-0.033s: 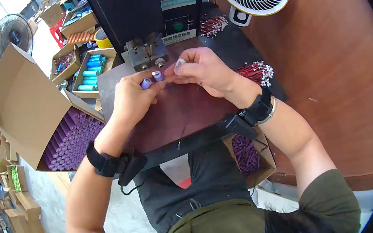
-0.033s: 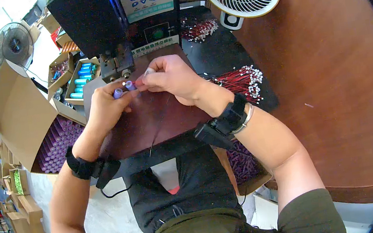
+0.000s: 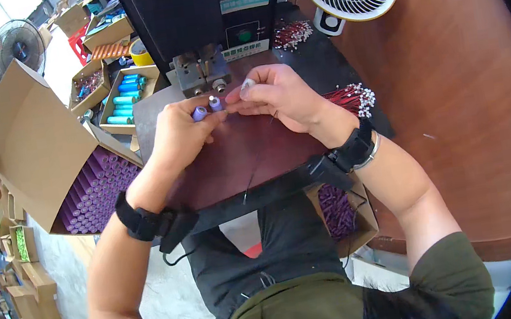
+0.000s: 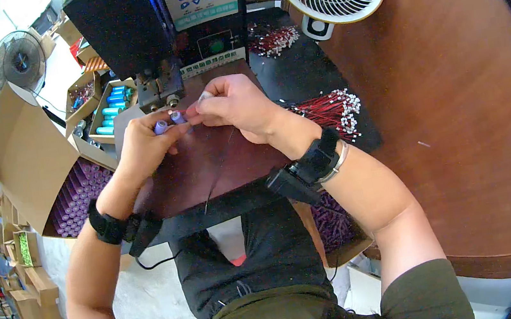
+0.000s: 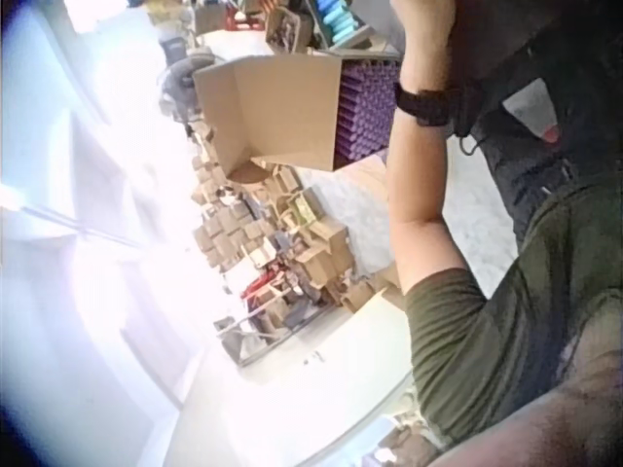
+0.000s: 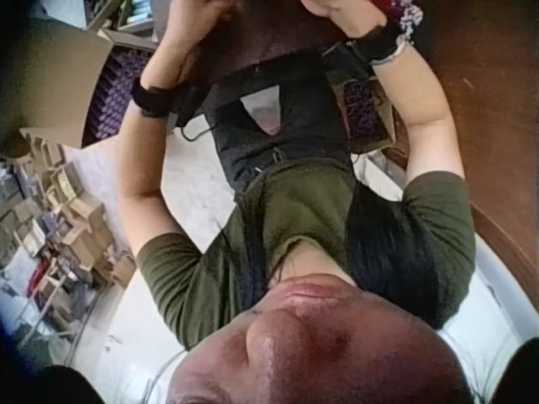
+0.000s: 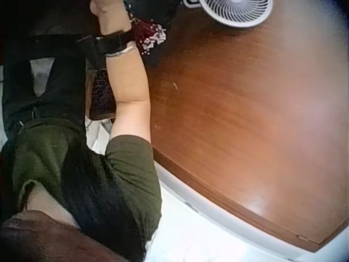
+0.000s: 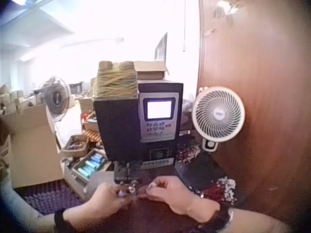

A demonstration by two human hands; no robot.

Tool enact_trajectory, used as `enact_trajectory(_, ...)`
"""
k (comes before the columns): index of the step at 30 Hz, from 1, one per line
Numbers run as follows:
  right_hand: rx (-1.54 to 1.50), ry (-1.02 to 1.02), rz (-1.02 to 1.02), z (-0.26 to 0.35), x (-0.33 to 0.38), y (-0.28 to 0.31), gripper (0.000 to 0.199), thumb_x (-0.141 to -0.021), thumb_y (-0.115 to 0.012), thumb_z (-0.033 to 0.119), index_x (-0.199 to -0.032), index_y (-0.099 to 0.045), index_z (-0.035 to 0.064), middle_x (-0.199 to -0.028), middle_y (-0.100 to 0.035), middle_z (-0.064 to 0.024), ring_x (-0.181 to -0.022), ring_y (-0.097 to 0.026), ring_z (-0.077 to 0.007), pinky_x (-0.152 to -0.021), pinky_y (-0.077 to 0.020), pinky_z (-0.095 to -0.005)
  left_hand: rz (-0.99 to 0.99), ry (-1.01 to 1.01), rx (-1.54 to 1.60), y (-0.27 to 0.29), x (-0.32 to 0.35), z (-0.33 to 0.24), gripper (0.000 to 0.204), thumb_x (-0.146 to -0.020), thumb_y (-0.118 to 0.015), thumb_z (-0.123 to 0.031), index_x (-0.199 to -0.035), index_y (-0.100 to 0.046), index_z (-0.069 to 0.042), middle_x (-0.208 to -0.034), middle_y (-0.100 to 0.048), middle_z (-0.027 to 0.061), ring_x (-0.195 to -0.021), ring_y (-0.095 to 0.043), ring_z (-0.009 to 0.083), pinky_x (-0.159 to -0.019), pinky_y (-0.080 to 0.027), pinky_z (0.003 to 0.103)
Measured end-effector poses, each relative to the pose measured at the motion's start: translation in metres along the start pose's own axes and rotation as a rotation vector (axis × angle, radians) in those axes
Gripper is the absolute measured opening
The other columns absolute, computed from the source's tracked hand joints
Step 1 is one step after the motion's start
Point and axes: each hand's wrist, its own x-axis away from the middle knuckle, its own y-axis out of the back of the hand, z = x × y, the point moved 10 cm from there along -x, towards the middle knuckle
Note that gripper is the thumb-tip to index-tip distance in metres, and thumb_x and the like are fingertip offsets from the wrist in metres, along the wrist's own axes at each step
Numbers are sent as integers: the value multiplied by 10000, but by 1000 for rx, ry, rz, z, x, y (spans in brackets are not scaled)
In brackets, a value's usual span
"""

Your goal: The user is welding wires to batteries and assembling small circuit boards for battery packs.

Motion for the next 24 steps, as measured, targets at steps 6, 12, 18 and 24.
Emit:
enact_trajectory(6, -68, -76, 78, -12, 0, -4, 92, -769, -585, 76, -800, -529, 9, -862, -611, -112, -821, -600, -175, -744, -473, -251, 269, -21, -67, -1, 8, -2, 191, -753, -646, -97, -928, -633, -23, -666, -582, 6, -531, -518, 51, -479, -441, 191)
enact_trajectory(12, -63, -56, 139, -14, 5, -4, 84, -790, -561, 64, -826, -518, 2, -915, -598, -134, -864, -595, -193, -793, -466, -270, 250, -82, -104, 21, 12, 14, 233, -743, -657, -142, -938, -625, -19, -685, -609, 61, -553, -575, 97, -532, -461, 229)
enact_trajectory(18, -55, -21, 114, -13, 5, 1, 61, -798, -553, 55, -830, -526, 10, -910, -596, -129, -884, -587, -201, -817, -452, -283, 109, -377, -341, 28, 32, -18, 239, -713, -648, -48, -948, -607, -29, -804, -628, 97, -703, -600, 179, -644, -471, 264)
enact_trajectory(24, -6, -15, 144, -7, 6, -6, 76, -796, -559, 53, -832, -539, -11, -881, -602, -126, -845, -591, -180, -771, -463, -274, 31, -439, -325, 22, 22, -16, 269, -712, -654, -66, -975, -603, -46, -864, -625, 133, -763, -610, 208, -679, -469, 276)
